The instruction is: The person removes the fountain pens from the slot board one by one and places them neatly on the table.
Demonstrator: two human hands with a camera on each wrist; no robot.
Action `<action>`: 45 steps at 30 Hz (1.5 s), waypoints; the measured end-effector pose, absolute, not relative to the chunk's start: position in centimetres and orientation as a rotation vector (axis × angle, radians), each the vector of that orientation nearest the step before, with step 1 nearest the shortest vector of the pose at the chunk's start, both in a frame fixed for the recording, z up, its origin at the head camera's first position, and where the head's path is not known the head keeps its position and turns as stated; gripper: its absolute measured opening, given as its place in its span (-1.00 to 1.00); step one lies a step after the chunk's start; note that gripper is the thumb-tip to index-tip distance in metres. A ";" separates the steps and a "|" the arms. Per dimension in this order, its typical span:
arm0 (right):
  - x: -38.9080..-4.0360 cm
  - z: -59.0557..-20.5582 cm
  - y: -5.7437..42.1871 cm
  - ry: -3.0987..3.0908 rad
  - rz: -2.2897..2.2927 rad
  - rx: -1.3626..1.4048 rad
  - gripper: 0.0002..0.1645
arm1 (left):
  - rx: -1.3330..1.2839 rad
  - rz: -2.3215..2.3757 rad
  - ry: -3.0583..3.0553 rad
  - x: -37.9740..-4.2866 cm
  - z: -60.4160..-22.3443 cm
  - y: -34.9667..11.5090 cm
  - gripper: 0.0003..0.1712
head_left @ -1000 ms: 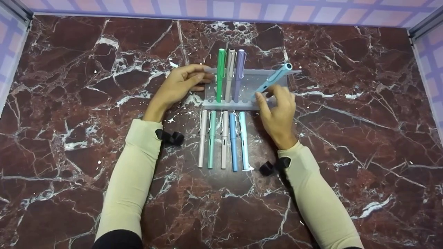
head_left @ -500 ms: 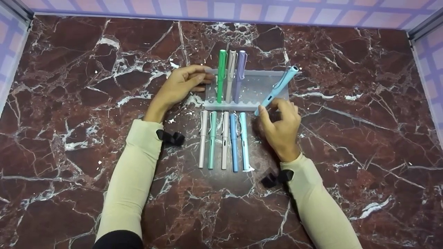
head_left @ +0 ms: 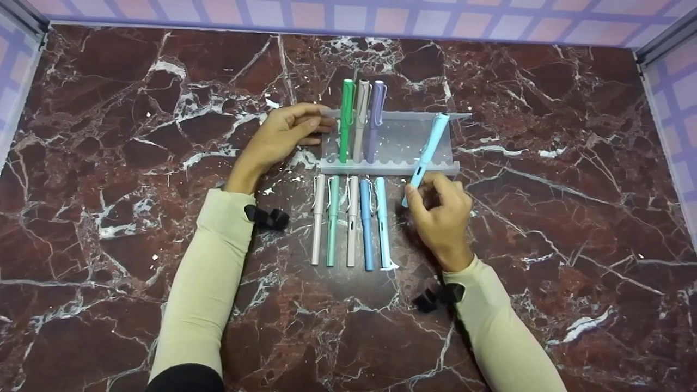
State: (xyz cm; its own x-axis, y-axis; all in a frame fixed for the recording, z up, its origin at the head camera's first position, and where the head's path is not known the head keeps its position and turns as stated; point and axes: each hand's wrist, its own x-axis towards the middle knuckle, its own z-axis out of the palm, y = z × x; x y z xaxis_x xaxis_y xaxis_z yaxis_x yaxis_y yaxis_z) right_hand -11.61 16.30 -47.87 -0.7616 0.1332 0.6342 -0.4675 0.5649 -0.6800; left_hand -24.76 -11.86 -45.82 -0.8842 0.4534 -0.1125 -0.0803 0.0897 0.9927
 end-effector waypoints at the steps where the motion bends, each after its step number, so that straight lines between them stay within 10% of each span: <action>1: -11.4 -47.9 16.3 -2.151 1.193 0.267 -0.84 | 0.370 1.849 1.984 -24.8 -45.8 -11.8 -0.65; 45: -5.4 -48.8 17.9 -2.554 0.879 0.385 -0.72 | 0.367 1.833 2.005 -24.7 -45.8 -11.8 -0.65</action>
